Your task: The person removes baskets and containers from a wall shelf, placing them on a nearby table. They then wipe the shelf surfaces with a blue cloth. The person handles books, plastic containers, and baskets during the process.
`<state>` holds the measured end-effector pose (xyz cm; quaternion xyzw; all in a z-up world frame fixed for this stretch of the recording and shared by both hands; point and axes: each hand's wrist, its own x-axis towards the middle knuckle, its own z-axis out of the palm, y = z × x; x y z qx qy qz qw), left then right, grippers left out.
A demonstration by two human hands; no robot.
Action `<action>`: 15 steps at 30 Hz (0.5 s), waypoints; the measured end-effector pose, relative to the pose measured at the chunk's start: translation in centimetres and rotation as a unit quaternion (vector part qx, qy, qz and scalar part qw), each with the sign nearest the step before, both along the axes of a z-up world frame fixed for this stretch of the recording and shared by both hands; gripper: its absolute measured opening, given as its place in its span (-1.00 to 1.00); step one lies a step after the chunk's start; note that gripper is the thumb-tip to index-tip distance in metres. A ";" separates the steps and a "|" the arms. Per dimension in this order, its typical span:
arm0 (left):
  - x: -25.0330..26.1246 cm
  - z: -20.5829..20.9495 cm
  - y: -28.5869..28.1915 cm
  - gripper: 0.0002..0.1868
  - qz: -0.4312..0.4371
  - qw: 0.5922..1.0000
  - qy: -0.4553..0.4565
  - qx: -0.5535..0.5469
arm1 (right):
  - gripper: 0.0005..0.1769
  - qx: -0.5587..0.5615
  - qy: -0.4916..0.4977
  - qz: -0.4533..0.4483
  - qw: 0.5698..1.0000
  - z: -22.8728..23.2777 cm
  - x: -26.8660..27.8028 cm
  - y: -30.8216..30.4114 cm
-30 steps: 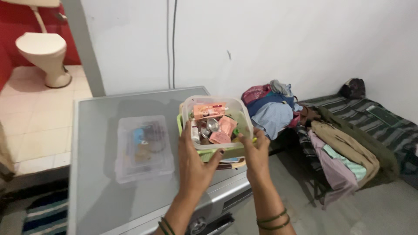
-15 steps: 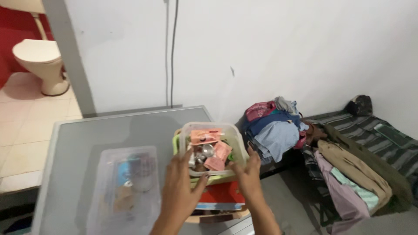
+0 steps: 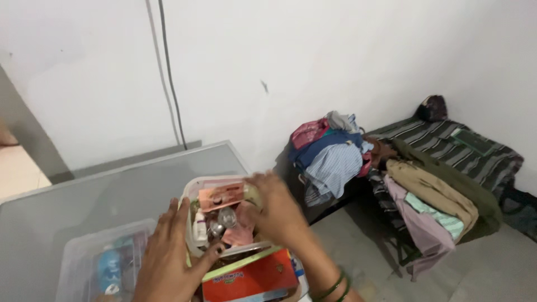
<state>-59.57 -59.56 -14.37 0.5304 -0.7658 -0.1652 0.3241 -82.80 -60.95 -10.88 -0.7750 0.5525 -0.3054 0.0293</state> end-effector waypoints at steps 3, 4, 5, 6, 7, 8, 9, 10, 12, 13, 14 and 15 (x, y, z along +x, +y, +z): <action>0.4 -0.3 1.0 0.05 0.021 0.999 0.019 -0.014 | -0.44 0.004 -0.062 -0.009 0.998 0.5 -2.6 0.1; 0.3 -0.1 1.4 0.02 0.037 0.999 0.022 -0.012 | -0.47 0.031 -0.071 -0.015 0.997 0.7 -3.0 0.2; 0.1 0.3 1.3 -0.03 0.051 0.998 0.018 -0.017 | -0.50 0.051 -0.078 -0.019 0.995 1.2 -3.3 -0.4; -0.2 0.7 1.2 -0.08 0.064 0.998 0.014 -0.021 | -0.51 0.056 -0.074 -0.007 0.996 1.6 -3.4 -1.1; -0.5 0.9 1.5 -0.13 0.077 0.997 0.010 -0.022 | -0.53 0.065 -0.070 0.004 0.995 1.6 -3.1 -0.9; -0.9 1.2 1.6 -0.21 0.084 0.995 0.004 -0.048 | -0.55 0.074 -0.065 0.016 0.995 1.5 -2.7 -0.7; -1.2 1.4 1.7 -0.29 0.093 0.993 -0.004 -0.073 | -0.54 0.085 -0.060 0.053 0.993 1.3 -2.0 -0.8; -1.5 1.6 1.8 -0.37 0.101 0.990 -0.013 -0.098 | -0.53 0.097 -0.054 0.089 0.990 1.0 -1.2 -0.8; -2.1 1.9 1.9 -0.42 0.114 0.988 -0.015 -0.099 | -0.50 0.071 -0.017 0.184 0.980 0.8 0.3 -1.6; -2.3 1.9 2.2 -0.44 0.119 0.988 -0.017 -0.099 | -0.48 0.037 0.012 0.235 0.971 0.5 1.0 -1.7; -2.4 1.8 2.5 -0.44 0.125 0.986 -0.018 -0.105 | -0.46 0.003 0.041 0.286 0.957 0.2 1.7 -1.9; -2.5 1.9 2.7 -0.43 0.131 0.985 -0.018 -0.112 | -0.50 -0.004 0.067 0.285 0.956 0.4 2.0 -2.0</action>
